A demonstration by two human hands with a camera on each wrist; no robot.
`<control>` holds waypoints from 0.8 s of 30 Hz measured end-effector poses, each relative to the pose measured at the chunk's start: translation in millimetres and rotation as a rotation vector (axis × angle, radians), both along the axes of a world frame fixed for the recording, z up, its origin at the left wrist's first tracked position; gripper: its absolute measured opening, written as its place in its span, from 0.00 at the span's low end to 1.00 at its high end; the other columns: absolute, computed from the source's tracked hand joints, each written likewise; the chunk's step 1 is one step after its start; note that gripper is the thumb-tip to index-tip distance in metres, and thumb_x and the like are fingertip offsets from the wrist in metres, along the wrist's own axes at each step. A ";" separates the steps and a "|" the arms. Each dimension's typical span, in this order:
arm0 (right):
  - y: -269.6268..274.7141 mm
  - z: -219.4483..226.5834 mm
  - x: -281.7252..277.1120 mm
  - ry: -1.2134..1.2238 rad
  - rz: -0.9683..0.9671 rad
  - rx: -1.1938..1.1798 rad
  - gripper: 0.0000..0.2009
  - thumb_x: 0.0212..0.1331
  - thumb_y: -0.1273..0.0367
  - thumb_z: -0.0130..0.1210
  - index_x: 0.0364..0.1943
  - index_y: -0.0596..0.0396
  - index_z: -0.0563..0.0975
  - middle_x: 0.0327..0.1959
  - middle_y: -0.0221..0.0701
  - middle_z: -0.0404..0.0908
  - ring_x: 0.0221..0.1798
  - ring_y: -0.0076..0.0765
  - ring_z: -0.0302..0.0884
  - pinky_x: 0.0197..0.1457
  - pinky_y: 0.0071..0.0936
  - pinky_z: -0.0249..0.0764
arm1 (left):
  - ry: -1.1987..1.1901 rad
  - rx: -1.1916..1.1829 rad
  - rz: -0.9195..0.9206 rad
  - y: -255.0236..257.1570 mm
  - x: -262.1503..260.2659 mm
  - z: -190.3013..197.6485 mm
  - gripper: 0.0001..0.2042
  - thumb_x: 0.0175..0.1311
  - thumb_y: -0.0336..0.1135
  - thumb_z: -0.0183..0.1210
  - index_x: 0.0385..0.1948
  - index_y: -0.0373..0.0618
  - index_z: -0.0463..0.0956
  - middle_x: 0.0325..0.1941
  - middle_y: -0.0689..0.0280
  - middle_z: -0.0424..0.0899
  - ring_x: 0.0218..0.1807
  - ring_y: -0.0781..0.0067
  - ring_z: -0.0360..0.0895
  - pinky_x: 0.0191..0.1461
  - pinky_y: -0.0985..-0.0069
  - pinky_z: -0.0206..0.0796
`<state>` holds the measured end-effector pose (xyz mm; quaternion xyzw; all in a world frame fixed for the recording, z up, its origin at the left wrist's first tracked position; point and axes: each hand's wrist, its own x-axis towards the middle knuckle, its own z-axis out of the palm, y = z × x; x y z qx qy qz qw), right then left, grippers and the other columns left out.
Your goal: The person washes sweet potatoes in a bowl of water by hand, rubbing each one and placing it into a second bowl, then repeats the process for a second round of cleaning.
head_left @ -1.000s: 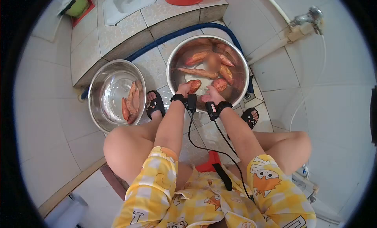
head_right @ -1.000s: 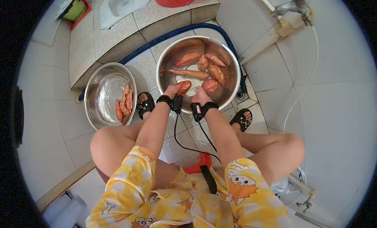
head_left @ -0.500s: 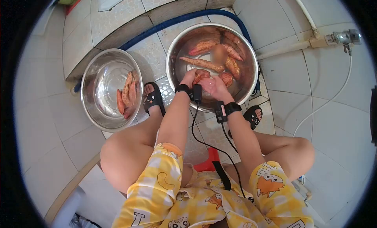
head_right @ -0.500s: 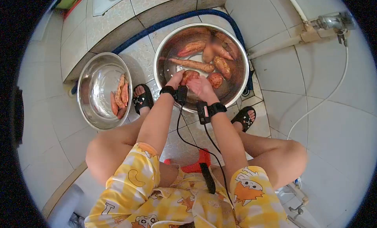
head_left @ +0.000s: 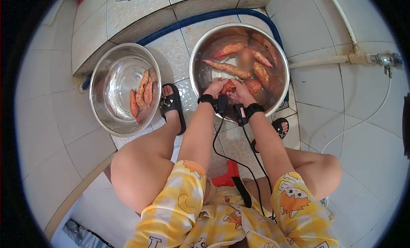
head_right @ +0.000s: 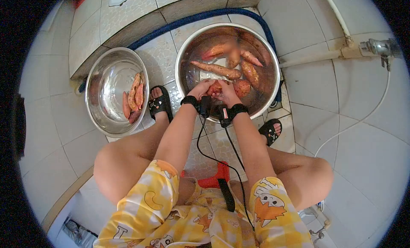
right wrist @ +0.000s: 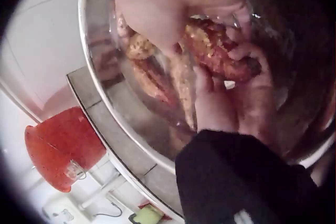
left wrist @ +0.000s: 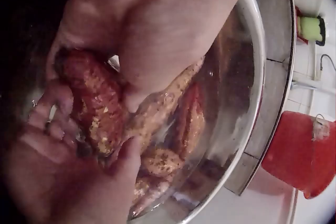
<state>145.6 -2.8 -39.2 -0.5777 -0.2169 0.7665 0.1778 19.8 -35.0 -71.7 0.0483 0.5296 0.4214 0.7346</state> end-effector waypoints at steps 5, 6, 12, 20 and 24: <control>0.5 -12.0 -5.7 -0.138 -0.084 0.253 0.20 0.50 0.66 0.56 0.45 0.58 0.63 0.35 0.36 0.72 0.28 0.32 0.73 0.22 0.29 0.71 | 0.272 -0.013 0.005 -15.5 5.1 20.8 0.22 0.54 0.27 0.55 0.52 0.43 0.61 0.28 0.64 0.76 0.20 0.78 0.71 0.17 0.81 0.63; 3.6 -31.4 -2.4 -0.153 -0.065 0.265 0.20 0.50 0.67 0.56 0.45 0.58 0.63 0.36 0.37 0.71 0.29 0.32 0.73 0.22 0.29 0.71 | 0.377 0.041 -0.037 -17.3 8.1 5.9 0.20 0.54 0.27 0.55 0.51 0.42 0.62 0.28 0.65 0.76 0.19 0.78 0.71 0.17 0.81 0.63; 21.7 -91.4 8.3 -0.286 0.123 0.378 0.24 0.49 0.69 0.56 0.47 0.60 0.58 0.38 0.40 0.69 0.31 0.36 0.74 0.24 0.33 0.74 | 0.641 0.088 -0.086 -11.0 17.1 -15.1 0.11 0.59 0.34 0.49 0.37 0.34 0.72 0.26 0.61 0.76 0.18 0.72 0.72 0.14 0.76 0.62; 13.9 -50.7 -4.0 -0.354 0.267 0.375 0.21 0.53 0.61 0.48 0.48 0.54 0.59 0.41 0.42 0.70 0.36 0.44 0.76 0.26 0.41 0.76 | 0.409 -0.064 -0.216 -5.6 6.0 -3.2 0.14 0.59 0.36 0.47 0.33 0.30 0.71 0.28 0.52 0.76 0.22 0.64 0.76 0.17 0.70 0.71; 15.3 -54.1 -2.1 -0.886 0.564 0.722 0.18 0.56 0.59 0.41 0.42 0.60 0.67 0.38 0.42 0.72 0.40 0.45 0.74 0.35 0.41 0.74 | 0.519 0.026 -0.276 -1.5 4.0 10.4 0.14 0.57 0.37 0.52 0.37 0.32 0.71 0.36 0.53 0.76 0.25 0.64 0.77 0.20 0.70 0.72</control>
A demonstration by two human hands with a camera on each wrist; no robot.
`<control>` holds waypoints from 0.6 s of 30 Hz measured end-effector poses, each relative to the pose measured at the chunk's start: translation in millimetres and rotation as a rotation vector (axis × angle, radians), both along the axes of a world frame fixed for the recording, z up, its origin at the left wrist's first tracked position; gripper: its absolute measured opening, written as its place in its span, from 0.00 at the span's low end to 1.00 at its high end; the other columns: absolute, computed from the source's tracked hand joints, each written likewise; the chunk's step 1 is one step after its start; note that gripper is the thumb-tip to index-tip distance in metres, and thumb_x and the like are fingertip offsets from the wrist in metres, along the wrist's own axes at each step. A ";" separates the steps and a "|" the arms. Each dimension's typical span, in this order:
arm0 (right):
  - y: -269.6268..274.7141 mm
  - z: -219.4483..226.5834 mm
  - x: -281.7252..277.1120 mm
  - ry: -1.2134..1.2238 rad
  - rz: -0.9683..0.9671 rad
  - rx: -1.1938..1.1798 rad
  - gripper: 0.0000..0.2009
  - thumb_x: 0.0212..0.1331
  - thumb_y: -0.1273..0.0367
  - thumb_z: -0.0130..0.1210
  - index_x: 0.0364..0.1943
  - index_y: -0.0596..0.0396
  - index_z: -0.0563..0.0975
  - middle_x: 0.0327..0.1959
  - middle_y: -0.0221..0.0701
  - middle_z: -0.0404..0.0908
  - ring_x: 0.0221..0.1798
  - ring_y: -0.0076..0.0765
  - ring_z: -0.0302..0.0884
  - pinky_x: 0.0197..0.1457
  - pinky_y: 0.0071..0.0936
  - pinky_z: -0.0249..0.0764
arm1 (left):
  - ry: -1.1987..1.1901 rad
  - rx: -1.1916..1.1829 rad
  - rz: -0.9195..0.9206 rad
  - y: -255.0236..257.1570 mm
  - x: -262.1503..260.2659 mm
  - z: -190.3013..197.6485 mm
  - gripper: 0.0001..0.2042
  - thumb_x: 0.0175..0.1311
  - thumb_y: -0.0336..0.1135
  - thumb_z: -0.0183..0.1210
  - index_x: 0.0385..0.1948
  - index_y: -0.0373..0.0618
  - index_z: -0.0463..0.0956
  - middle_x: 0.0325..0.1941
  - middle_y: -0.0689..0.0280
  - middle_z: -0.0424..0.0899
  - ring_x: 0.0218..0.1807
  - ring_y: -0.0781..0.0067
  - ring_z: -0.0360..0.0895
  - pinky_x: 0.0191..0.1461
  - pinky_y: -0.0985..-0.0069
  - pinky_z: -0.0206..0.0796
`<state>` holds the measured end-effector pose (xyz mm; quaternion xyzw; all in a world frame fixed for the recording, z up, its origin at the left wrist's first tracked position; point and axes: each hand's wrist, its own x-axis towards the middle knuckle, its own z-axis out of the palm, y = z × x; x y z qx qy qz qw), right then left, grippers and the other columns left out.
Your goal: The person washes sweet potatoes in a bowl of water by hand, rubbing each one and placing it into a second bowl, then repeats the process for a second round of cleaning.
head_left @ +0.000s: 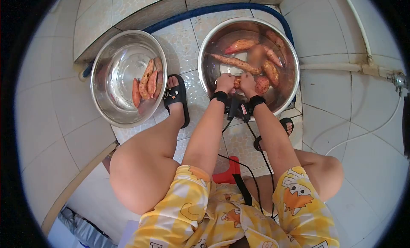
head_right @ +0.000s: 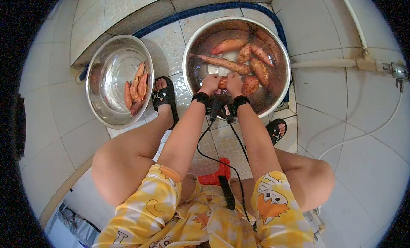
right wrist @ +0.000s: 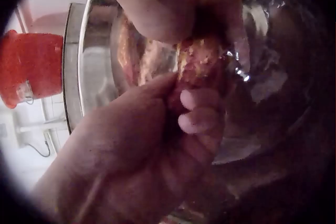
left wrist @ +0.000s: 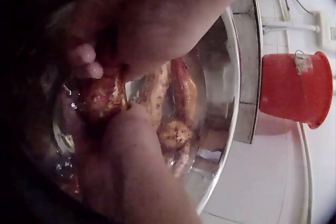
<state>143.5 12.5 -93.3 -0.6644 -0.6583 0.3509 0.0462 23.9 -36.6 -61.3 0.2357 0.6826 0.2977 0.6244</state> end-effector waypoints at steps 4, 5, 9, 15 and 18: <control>-1.9 9.4 0.1 0.426 -0.403 -0.326 0.17 0.59 0.60 0.37 0.39 0.59 0.70 0.37 0.40 0.74 0.39 0.44 0.74 0.36 0.40 0.75 | -0.268 -0.028 0.111 -0.6 2.7 -9.9 0.20 0.54 0.37 0.57 0.47 0.36 0.66 0.40 0.58 0.76 0.31 0.66 0.77 0.25 0.72 0.73; 0.1 14.2 -0.5 0.639 -0.626 -0.547 0.16 0.59 0.60 0.37 0.38 0.59 0.70 0.36 0.39 0.74 0.38 0.43 0.75 0.36 0.40 0.75 | -0.304 -0.057 0.123 -1.6 3.7 2.7 0.23 0.54 0.37 0.58 0.49 0.37 0.64 0.41 0.60 0.76 0.32 0.67 0.77 0.26 0.73 0.74; 2.7 9.4 3.8 1.019 -0.544 -0.746 0.16 0.58 0.61 0.41 0.38 0.61 0.70 0.35 0.40 0.75 0.36 0.42 0.76 0.31 0.32 0.75 | -0.250 0.081 0.224 -12.4 7.5 9.7 0.29 0.47 0.30 0.62 0.54 0.45 0.60 0.40 0.64 0.76 0.33 0.70 0.77 0.27 0.77 0.73; 3.8 17.2 2.3 0.626 -0.300 -0.419 0.14 0.55 0.63 0.47 0.36 0.61 0.71 0.33 0.35 0.75 0.32 0.37 0.76 0.28 0.31 0.73 | 0.006 0.113 0.056 -17.7 3.9 -2.1 0.32 0.35 0.31 0.69 0.50 0.44 0.66 0.37 0.64 0.78 0.33 0.71 0.77 0.28 0.76 0.72; 10.4 -26.0 9.2 0.449 -0.298 -0.210 0.15 0.55 0.60 0.46 0.35 0.59 0.72 0.32 0.33 0.75 0.33 0.37 0.76 0.27 0.31 0.71 | 0.423 0.264 -0.096 -15.6 10.1 -24.7 0.32 0.26 0.37 0.72 0.43 0.42 0.72 0.37 0.59 0.79 0.33 0.66 0.78 0.36 0.73 0.71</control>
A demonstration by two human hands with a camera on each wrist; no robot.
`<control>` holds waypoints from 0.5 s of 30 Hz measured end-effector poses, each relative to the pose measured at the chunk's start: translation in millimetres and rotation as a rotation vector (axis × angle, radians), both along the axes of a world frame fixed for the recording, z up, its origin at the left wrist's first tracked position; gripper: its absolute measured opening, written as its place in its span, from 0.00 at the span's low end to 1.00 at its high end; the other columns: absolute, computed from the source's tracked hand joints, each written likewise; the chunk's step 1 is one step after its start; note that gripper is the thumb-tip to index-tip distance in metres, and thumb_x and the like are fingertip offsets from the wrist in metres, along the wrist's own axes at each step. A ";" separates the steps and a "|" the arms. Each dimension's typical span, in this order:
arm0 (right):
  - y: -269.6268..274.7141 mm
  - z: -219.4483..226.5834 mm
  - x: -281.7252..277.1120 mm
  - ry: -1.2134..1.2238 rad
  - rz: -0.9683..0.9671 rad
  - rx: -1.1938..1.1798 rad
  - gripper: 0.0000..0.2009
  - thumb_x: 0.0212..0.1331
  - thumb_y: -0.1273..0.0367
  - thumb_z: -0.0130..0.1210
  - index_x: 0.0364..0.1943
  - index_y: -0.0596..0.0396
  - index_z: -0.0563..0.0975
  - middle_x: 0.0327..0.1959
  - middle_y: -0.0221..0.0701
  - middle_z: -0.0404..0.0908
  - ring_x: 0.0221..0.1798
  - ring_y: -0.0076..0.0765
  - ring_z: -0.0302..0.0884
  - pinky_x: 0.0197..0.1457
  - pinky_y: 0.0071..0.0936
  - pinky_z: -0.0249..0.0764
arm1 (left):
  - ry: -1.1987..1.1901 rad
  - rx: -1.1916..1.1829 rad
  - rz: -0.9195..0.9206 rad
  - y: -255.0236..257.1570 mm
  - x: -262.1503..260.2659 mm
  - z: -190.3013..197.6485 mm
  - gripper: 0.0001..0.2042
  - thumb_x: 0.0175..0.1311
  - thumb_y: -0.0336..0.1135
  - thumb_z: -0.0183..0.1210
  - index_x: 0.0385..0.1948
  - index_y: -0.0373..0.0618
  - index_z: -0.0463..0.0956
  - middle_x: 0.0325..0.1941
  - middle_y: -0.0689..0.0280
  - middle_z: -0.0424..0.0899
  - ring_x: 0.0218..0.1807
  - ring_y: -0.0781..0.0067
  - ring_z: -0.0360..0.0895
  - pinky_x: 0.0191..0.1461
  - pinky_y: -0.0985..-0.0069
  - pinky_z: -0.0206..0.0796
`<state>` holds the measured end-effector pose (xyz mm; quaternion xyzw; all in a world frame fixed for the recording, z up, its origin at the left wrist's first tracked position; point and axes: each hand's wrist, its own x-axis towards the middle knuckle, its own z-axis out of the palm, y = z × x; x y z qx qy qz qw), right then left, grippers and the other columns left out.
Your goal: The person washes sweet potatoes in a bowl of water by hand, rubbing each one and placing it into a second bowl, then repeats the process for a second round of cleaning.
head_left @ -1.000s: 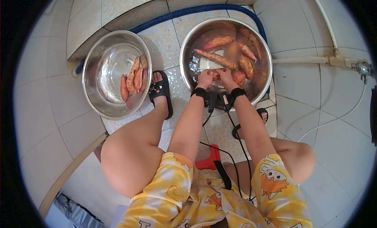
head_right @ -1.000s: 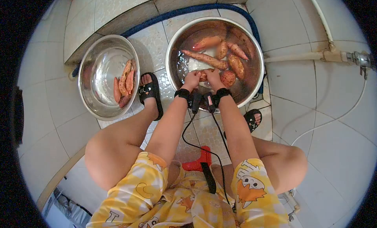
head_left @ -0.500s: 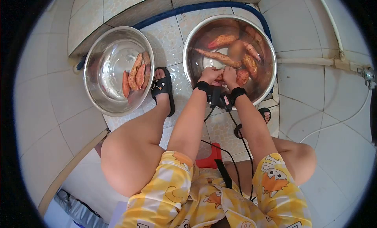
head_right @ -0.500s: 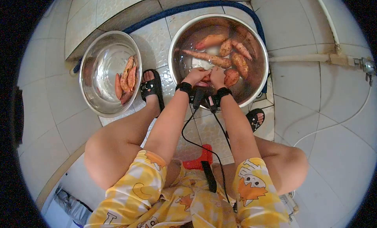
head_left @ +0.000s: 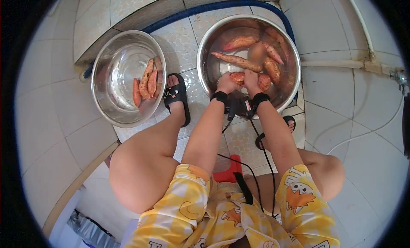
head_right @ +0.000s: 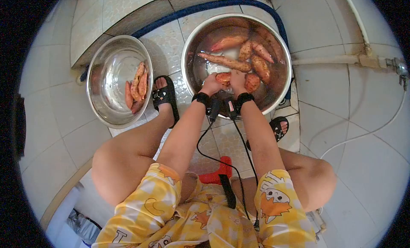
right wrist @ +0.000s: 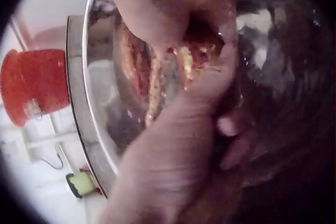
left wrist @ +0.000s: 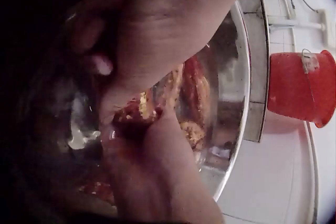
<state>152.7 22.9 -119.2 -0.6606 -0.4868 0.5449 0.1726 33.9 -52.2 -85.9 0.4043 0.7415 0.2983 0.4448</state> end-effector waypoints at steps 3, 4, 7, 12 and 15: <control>-3.0 1.6 3.9 0.264 -0.276 -0.151 0.15 0.57 0.61 0.44 0.37 0.60 0.72 0.34 0.34 0.75 0.33 0.37 0.76 0.28 0.33 0.72 | 0.015 -0.164 -0.061 11.9 1.8 -17.9 0.32 0.22 0.41 0.73 0.37 0.39 0.75 0.34 0.56 0.80 0.34 0.62 0.78 0.41 0.73 0.68; -4.2 15.6 1.2 0.403 -0.351 -0.232 0.15 0.58 0.61 0.43 0.37 0.60 0.72 0.36 0.35 0.75 0.33 0.37 0.76 0.29 0.34 0.73 | 0.125 -0.279 -0.096 14.0 0.0 16.8 0.30 0.24 0.44 0.73 0.34 0.37 0.76 0.32 0.55 0.80 0.35 0.62 0.77 0.40 0.74 0.68; 1.2 37.8 2.6 0.631 -0.290 -0.374 0.14 0.60 0.64 0.41 0.39 0.61 0.71 0.39 0.37 0.75 0.34 0.37 0.76 0.30 0.37 0.75 | 0.012 -0.135 -0.112 10.9 -7.5 2.6 0.27 0.25 0.47 0.72 0.28 0.38 0.77 0.26 0.60 0.80 0.28 0.65 0.76 0.32 0.72 0.67; -1.4 72.2 10.5 0.737 -0.147 -0.380 0.14 0.62 0.67 0.39 0.44 0.62 0.70 0.42 0.38 0.74 0.41 0.36 0.74 0.40 0.34 0.74 | -0.549 -0.434 -0.086 12.2 -22.4 29.2 0.19 0.30 0.46 0.71 0.18 0.45 0.73 0.16 0.69 0.72 0.18 0.78 0.68 0.20 0.78 0.57; -7.9 81.3 13.0 0.844 -0.139 -0.299 0.15 0.63 0.67 0.40 0.47 0.63 0.69 0.44 0.37 0.73 0.46 0.34 0.72 0.47 0.30 0.71 | -0.750 -0.546 -0.052 8.5 -24.5 48.6 0.15 0.34 0.42 0.70 0.18 0.46 0.73 0.15 0.70 0.72 0.17 0.79 0.67 0.20 0.82 0.56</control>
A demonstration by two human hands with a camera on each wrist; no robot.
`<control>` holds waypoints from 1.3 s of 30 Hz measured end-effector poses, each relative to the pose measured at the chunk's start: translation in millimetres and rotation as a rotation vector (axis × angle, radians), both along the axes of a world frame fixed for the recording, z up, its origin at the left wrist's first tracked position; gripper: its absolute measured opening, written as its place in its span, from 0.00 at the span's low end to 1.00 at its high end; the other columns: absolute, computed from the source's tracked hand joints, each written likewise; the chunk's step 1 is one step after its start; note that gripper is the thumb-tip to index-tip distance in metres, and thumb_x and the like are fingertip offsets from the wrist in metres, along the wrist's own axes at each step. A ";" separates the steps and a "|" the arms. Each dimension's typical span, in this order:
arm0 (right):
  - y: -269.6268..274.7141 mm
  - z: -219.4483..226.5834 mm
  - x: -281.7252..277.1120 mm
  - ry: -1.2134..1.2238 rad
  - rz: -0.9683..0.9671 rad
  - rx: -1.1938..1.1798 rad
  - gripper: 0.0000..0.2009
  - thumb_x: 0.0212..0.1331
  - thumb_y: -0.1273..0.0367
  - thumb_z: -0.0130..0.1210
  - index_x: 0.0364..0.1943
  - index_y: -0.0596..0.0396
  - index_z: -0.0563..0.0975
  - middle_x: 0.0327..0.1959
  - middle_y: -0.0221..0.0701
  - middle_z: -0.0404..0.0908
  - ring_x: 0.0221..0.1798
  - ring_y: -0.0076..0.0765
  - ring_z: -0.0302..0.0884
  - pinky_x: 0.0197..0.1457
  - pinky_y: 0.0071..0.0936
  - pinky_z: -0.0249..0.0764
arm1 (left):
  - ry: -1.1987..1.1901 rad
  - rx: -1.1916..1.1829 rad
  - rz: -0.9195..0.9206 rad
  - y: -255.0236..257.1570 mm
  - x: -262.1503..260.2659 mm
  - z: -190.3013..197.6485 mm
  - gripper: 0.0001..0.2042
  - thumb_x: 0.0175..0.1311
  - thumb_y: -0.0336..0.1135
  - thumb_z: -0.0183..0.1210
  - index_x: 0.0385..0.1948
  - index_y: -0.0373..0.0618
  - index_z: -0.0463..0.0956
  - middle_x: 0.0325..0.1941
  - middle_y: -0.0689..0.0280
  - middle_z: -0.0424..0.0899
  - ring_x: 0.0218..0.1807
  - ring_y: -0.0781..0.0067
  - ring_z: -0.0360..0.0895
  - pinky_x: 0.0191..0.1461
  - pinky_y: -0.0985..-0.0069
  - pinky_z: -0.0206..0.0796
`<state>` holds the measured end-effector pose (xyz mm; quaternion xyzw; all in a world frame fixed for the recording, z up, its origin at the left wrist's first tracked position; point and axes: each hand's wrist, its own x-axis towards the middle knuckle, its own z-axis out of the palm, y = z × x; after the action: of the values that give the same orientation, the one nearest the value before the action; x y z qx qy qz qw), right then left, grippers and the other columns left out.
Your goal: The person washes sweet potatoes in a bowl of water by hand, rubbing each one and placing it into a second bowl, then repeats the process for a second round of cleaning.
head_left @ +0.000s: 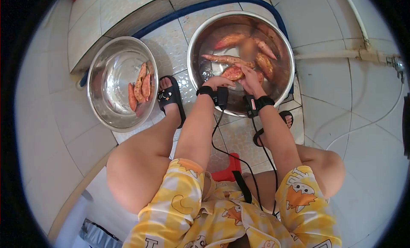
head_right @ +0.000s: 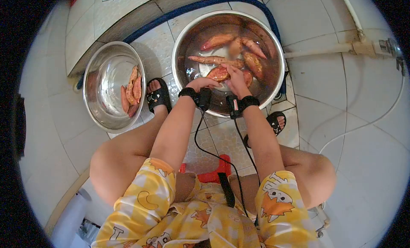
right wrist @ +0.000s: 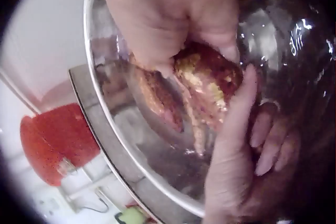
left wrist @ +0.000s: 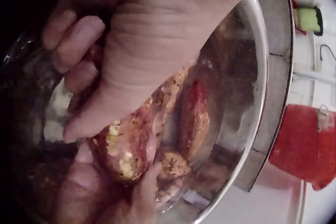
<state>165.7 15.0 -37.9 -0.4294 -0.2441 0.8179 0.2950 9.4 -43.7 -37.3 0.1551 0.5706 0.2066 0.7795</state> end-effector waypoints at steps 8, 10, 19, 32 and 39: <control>-5.6 11.2 15.1 -0.134 0.304 0.122 0.24 0.52 0.69 0.56 0.52 0.63 0.64 0.46 0.36 0.72 0.45 0.27 0.71 0.47 0.24 0.69 | 0.667 0.425 -0.019 -5.7 18.9 -85.0 0.17 0.29 0.32 0.68 0.27 0.39 0.76 0.24 0.64 0.79 0.29 0.68 0.77 0.36 0.75 0.68; -1.3 29.4 12.0 -0.348 0.439 0.203 0.28 0.44 0.69 0.61 0.51 0.63 0.64 0.45 0.36 0.72 0.44 0.29 0.71 0.47 0.24 0.69 | 0.866 0.384 -0.146 0.5 24.0 -32.1 0.20 0.30 0.33 0.65 0.32 0.40 0.75 0.30 0.57 0.80 0.36 0.58 0.77 0.42 0.70 0.68; -0.9 -0.9 -3.3 -1.070 0.854 0.761 0.34 0.27 0.65 0.65 0.45 0.61 0.63 0.38 0.49 0.74 0.43 0.50 0.73 0.45 0.38 0.70 | 1.148 0.558 -0.377 1.8 40.2 -9.2 0.14 0.42 0.30 0.59 0.34 0.41 0.69 0.35 0.52 0.76 0.40 0.53 0.75 0.43 0.61 0.68; 26.6 -38.4 1.0 -0.533 0.800 0.864 0.27 0.20 0.62 0.65 0.33 0.61 0.75 0.25 0.43 0.78 0.30 0.35 0.76 0.36 0.28 0.71 | 1.143 0.761 -0.361 1.3 31.3 4.8 0.16 0.42 0.29 0.59 0.35 0.45 0.66 0.33 0.54 0.77 0.38 0.51 0.74 0.39 0.61 0.66; 22.7 9.1 14.5 0.068 0.712 -0.011 0.20 0.49 0.72 0.57 0.48 0.61 0.67 0.42 0.30 0.73 0.43 0.23 0.71 0.44 0.21 0.70 | 0.928 0.767 -0.185 -1.0 14.7 -16.2 0.12 0.42 0.30 0.59 0.32 0.44 0.73 0.31 0.53 0.78 0.38 0.51 0.74 0.40 0.64 0.66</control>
<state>180.2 37.7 -28.8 -0.2914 -0.3640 0.8847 -0.0030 24.1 -44.7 -53.5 0.5475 0.7201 0.2395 0.3526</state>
